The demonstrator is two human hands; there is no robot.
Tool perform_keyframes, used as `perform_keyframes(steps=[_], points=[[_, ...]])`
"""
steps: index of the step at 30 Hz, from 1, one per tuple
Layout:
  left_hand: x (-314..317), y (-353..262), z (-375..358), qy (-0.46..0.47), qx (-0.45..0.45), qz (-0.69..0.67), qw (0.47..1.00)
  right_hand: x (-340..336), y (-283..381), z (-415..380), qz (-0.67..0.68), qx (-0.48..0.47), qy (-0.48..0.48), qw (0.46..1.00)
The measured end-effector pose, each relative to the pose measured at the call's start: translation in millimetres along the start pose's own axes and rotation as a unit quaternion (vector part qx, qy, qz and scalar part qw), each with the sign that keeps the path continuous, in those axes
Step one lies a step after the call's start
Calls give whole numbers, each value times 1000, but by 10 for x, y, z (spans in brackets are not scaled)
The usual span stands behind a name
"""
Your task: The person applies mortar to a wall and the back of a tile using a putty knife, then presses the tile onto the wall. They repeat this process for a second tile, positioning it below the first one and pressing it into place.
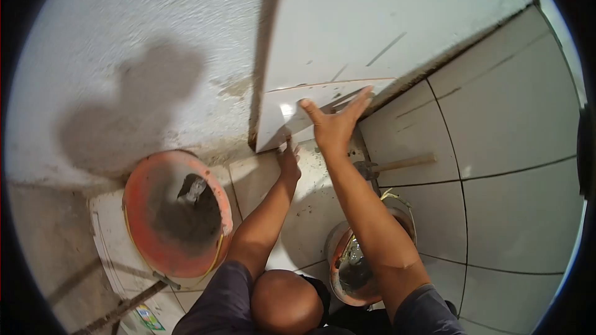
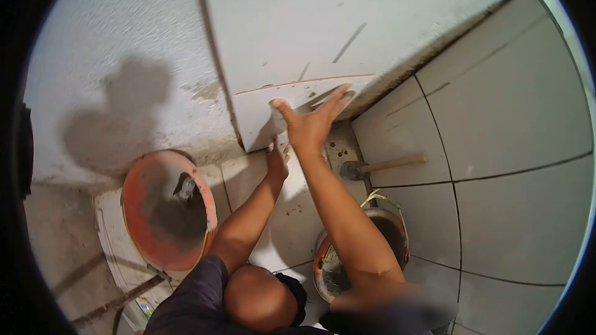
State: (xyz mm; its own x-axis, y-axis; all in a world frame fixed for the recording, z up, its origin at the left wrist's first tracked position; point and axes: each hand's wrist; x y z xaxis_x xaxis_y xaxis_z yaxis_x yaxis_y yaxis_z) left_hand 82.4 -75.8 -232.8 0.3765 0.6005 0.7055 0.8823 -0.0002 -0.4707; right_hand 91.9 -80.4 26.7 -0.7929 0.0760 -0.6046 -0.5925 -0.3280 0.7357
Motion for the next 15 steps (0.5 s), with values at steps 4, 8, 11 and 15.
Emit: perform_keyframes(steps=[4, 8, 11, 15], points=[[-481, 370, 493, 81, 18, 0, 997, -47, 91, -22, 46, 23, 3, 999], [-350, 188, 187, 275, 171, 152, 934, -56, 46, -17, 70, 20, 7, 997], [-263, 256, 308, 327, 18, -51, 943, -127, 102, -21, 86, 41, 7, 995], [-280, 188, 197, 301, -8, -36, 953, -140, 51, -34, 86, 29, 25, 996]])
Point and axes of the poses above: each hand's wrist, its own z-axis towards the middle knuckle, its own x-axis out of the palm, y = z × x, and after that the axes turned 11 degrees about y, right-handed
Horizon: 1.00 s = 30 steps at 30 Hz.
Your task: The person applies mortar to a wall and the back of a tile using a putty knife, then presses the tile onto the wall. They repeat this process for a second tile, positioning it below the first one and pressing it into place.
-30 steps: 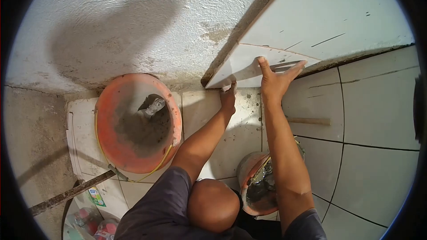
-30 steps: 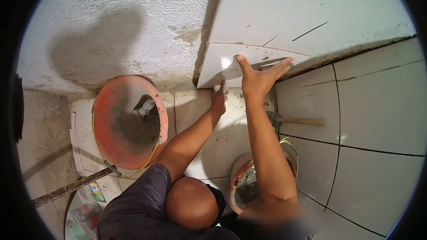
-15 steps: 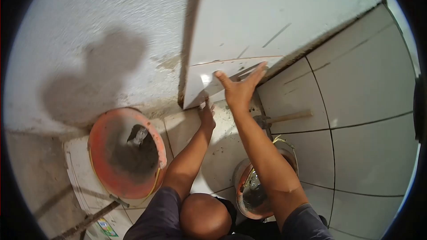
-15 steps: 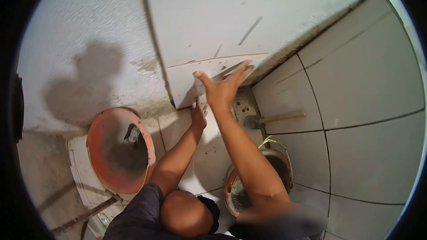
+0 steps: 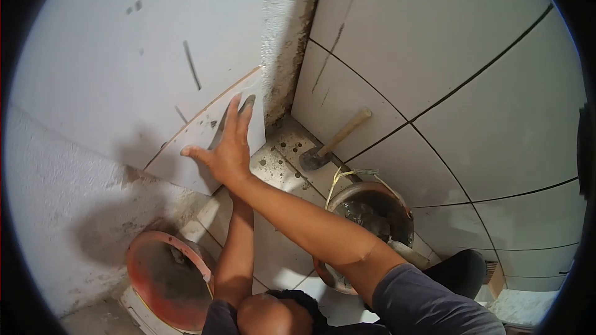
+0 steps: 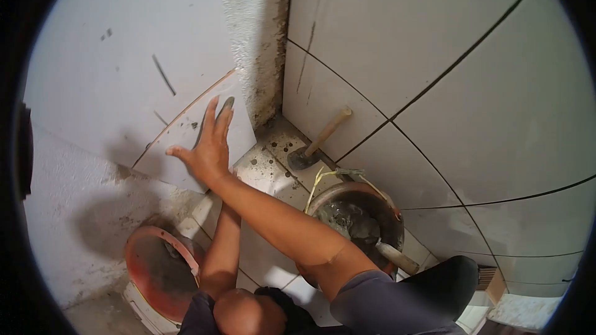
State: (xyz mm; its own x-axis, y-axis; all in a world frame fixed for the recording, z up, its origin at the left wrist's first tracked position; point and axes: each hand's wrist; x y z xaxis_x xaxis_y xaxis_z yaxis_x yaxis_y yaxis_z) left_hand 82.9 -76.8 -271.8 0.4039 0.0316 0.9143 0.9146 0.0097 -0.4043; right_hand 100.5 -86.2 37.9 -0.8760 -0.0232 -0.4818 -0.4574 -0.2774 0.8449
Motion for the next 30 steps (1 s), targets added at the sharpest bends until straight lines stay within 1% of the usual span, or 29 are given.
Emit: perform_keyframes(steps=[1, 2, 4, 5, 6, 8, 9, 10, 13, 14, 15, 18, 20, 21, 22, 23, 24, 26, 28, 30], points=[[10, -52, -31, -9, -2, 4, 1000, -19, 5, -4, 10, -6, 1, 1000], [49, -86, 93, -19, -4, 7, 1000, -33, 13, -5, 17, -3, -5, 1000], [38, -94, -3, -38, -10, 13, 999, -43, 19, 7, -4, 2, 5, 1000], [14, -159, -41, -48, -14, 16, 999, -61, 20, 10, 26, 9, 22, 999], [-24, -221, -108, -59, -17, 17, 998, -80, 21, 13, 31, 14, 16, 999], [-58, -343, -168, -81, -22, 19, 996, -105, 28, 24, 53, 21, 43, 997], [-18, -248, -169, -92, -22, 19, 995, -113, 24, 33, 48, 26, 47, 997], [-10, -272, -323, -103, -22, 19, 994, -101, 8, 39, 51, 28, 44, 997], [40, -355, -370, -137, -14, 14, 990, -44, -54, 33, 50, 9, 35, 998], [73, -286, -396, -147, -9, 12, 989, -30, -72, 24, 53, -8, 22, 998], [105, -402, -416, -156, -4, 10, 988, -35, -72, 18, 57, -25, 9, 998], [249, -353, -273, -166, 9, 13, 986, -41, -72, 21, 62, -17, 9, 998], [462, -356, -274, -238, 5, 38, 970, -73, -81, 20, 78, -22, 9, 997], [751, -404, -205, -300, -18, 37, 953, -75, -79, 28, 89, -22, 14, 996], [622, -423, -201, -302, -11, 40, 953, -65, -77, 35, 95, -25, 17, 995], [396, -399, -202, -266, -10, 23, 964, -64, -90, 44, 90, -29, 14, 995], [430, -408, -228, -230, -15, 10, 973, -72, -99, 38, 86, -26, 6, 996], [499, -407, -262, -248, -12, 8, 969, -84, -110, 29, 96, -23, 1, 995], [706, -407, -257, -262, -4, -3, 965, -87, -100, 37, 100, -28, 0, 995], [813, -389, -251, -262, -16, 55, 963, -91, -108, 37, 94, -33, -4, 995]])
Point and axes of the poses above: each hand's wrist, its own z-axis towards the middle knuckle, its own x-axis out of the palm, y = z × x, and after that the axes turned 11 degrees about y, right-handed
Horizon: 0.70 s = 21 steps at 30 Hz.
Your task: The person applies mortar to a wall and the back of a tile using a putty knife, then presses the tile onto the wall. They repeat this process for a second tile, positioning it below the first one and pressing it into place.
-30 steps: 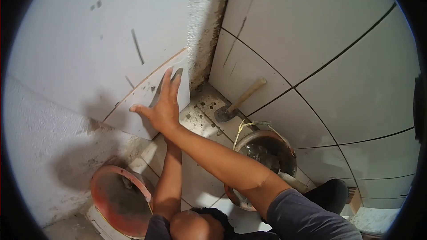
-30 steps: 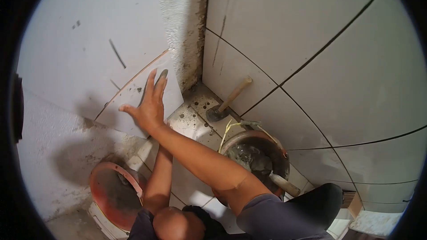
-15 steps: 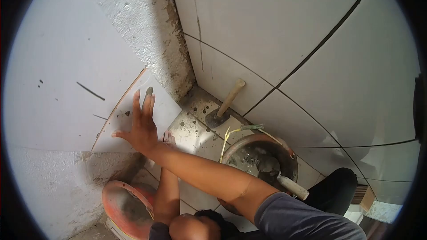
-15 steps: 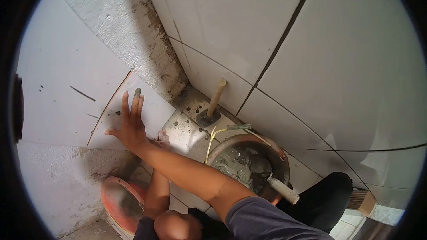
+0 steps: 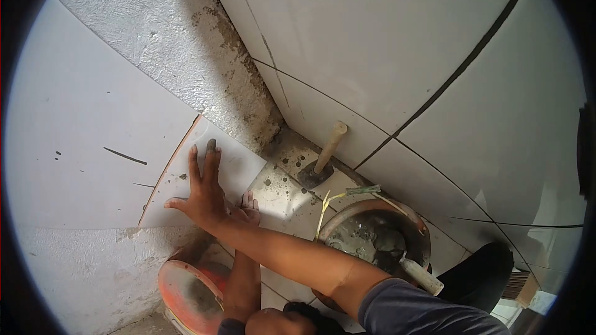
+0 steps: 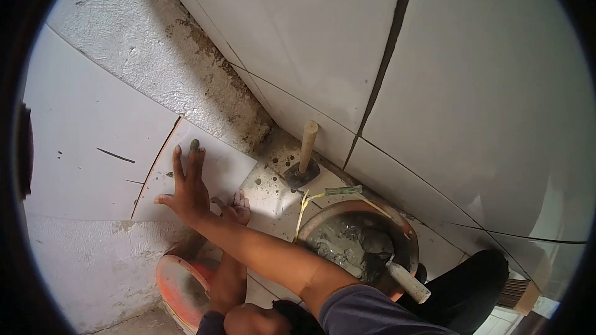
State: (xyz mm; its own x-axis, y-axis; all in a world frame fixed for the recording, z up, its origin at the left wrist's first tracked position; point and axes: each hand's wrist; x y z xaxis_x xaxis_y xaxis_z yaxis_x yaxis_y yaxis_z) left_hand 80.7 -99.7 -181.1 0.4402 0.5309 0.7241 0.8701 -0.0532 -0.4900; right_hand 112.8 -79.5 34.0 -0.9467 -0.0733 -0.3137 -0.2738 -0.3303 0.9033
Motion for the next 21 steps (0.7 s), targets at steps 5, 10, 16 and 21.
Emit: perform_keyframes(steps=[5, 10, 16, 21], points=[[-113, 2, 44, 31, -1, -40, 999, -11, 9, -3, -6, -7, -6, 1000], [11, -9, -29, 0, 1, -24, 1000, -29, 11, -2, -6, -5, 4, 1000], [-2, -6, 12, 18, -4, -10, 1000, -56, 9, 6, -7, -9, 5, 1000], [-72, -21, 27, 43, -10, 20, 999, -69, 19, 8, -15, -8, 15, 1000]])
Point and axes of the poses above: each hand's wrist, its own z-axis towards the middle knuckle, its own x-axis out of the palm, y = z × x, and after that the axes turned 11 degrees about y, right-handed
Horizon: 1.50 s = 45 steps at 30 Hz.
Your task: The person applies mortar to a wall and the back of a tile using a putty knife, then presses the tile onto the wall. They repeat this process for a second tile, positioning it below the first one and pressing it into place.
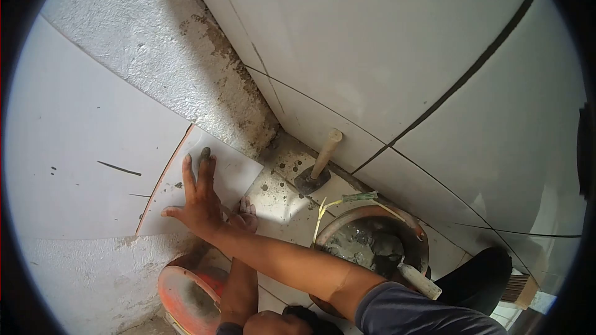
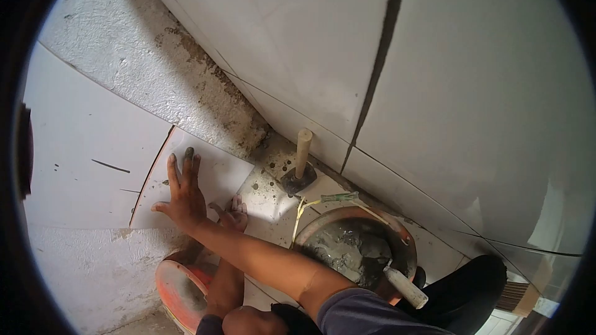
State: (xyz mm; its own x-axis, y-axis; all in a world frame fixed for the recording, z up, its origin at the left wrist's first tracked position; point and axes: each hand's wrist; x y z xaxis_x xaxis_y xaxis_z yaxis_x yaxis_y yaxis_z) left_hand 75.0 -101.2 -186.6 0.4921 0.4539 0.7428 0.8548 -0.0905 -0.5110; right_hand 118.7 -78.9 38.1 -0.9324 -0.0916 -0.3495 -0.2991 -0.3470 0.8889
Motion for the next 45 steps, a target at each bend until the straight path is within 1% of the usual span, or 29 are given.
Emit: perform_keyframes(steps=[4, 6, 7, 9, 13, 15, 19, 21, 23, 25, 26, 27, 29, 31, 33, 34, 36, 37, 38, 39, 40, 41, 43, 44, 45], points=[[45, 3, 9, -29, 6, -37, 999, 6, 22, 8, 14, 3, 12, 1000], [233, -14, -74, -97, 8, -37, 995, 27, -2, 7, 0, -4, 0, 1000], [167, -15, -43, -97, 10, -38, 994, 35, -6, 9, 1, -5, 2, 1000], [16, 6, 6, -52, 3, -41, 998, 46, -13, 6, -7, -3, 1, 1000], [-52, 35, 25, -60, 12, -42, 997, 58, -26, 6, 1, 3, 16, 1000], [-20, 44, 40, -62, 5, -17, 998, 66, -30, 10, -12, 5, 15, 1000], [9, 48, 22, -78, 10, -35, 996, 88, -36, 5, -29, -2, 19, 999], [-3, 51, -9, -26, 7, 15, 1000, 91, -24, 3, -26, 5, 22, 999], [-4, 58, -9, -23, 15, -6, 1000, 69, -6, 7, -37, 8, 37, 999], [-163, 99, 106, -15, 9, -35, 999, 74, 15, 4, -19, 10, 24, 999], [-347, 143, 151, 50, 13, -28, 998, 69, 34, 3, -18, 34, 39, 999], [-356, 146, 148, 45, 21, -35, 998, 77, 18, 5, -18, 30, 50, 998], [-325, 142, 125, 87, 29, -26, 995, 136, -16, 7, -43, 2, 1, 999], [-297, 152, 109, 113, 55, -20, 992, 132, 61, 27, -48, 58, 26, 997], [-244, 165, 109, 139, 78, -15, 987, 173, 44, 16, -69, 66, 18, 995], [-217, 175, 123, 156, 86, -12, 984, 185, 58, 16, -70, 56, 40, 995], [-163, 191, 175, 196, 91, -1, 976, 187, 95, 10, -55, 77, 23, 995], [-323, 331, 347, 188, 101, -11, 977, 207, 76, 7, -59, 72, 37, 995], [-624, 553, 648, 153, 80, -39, 984, 219, 43, 8, -76, 60, 22, 995], [-618, 524, 656, 120, 57, -70, 989, 231, 37, 4, -95, 49, 5, 994], [-616, 545, 617, 92, 60, -46, 993, 233, 45, -6, -96, 45, 12, 994], [-609, 535, 608, 87, 65, -55, 993, 240, 47, -16, -100, 41, 21, 994], [-516, 445, 560, 117, 79, -21, 990, 256, 51, -17, -115, 45, 15, 992], [-435, 408, 489, 76, 74, -20, 994, 261, 40, -13, -120, 41, 19, 992], [-413, 381, 457, 70, 79, -27, 994, 262, 20, -15, -122, 38, 29, 991]])
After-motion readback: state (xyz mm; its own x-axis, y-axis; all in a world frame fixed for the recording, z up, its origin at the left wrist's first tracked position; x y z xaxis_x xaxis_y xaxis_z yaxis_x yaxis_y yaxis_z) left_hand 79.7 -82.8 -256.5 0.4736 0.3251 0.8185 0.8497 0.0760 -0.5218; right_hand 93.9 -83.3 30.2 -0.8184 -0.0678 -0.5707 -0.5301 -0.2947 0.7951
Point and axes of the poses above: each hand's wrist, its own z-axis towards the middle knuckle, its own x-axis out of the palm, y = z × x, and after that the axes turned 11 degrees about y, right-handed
